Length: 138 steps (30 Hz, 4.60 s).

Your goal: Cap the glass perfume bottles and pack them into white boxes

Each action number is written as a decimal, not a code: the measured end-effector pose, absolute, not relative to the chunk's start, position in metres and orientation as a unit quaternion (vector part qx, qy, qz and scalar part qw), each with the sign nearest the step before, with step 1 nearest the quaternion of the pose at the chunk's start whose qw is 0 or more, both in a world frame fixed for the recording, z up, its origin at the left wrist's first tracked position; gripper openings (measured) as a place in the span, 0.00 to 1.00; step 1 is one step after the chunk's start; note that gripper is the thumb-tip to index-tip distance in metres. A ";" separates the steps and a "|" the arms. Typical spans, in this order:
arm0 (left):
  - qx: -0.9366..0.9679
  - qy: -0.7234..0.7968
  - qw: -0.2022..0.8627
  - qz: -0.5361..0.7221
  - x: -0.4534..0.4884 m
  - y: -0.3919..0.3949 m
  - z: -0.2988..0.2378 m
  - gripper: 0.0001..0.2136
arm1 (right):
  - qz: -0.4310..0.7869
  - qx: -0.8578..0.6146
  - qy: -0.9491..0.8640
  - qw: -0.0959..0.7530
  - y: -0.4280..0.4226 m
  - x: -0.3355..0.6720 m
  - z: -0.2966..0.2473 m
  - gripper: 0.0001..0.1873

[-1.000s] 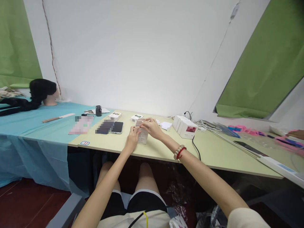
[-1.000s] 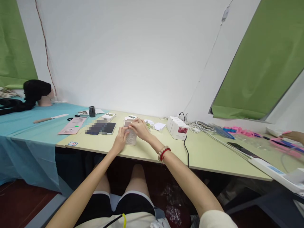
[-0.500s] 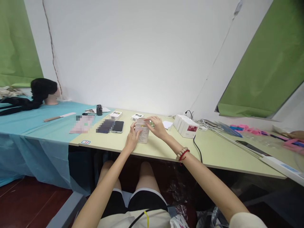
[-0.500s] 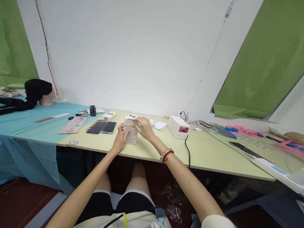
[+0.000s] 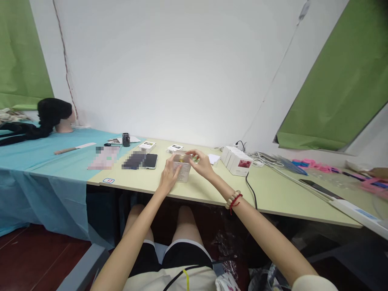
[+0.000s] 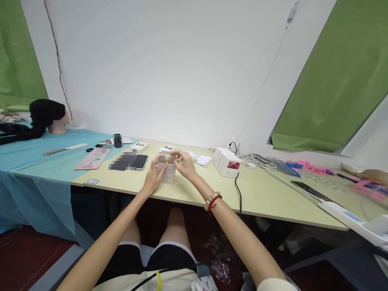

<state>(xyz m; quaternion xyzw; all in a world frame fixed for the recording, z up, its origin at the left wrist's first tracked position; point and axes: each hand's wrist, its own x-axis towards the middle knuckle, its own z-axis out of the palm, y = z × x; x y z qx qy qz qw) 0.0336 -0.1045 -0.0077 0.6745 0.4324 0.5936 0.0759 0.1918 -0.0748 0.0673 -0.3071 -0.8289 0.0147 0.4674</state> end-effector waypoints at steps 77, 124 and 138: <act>0.613 0.515 -0.312 0.511 0.041 -0.101 -0.012 0.13 | 0.143 -0.289 -0.853 0.410 -0.070 0.191 0.069 0.12; 0.635 0.484 -0.297 0.523 0.043 -0.104 -0.010 0.14 | 0.155 -0.316 -0.833 0.427 -0.056 0.194 0.062 0.12; 0.638 0.462 -0.287 0.544 0.041 -0.092 -0.004 0.13 | 0.125 -0.307 -0.856 0.397 -0.083 0.192 0.070 0.14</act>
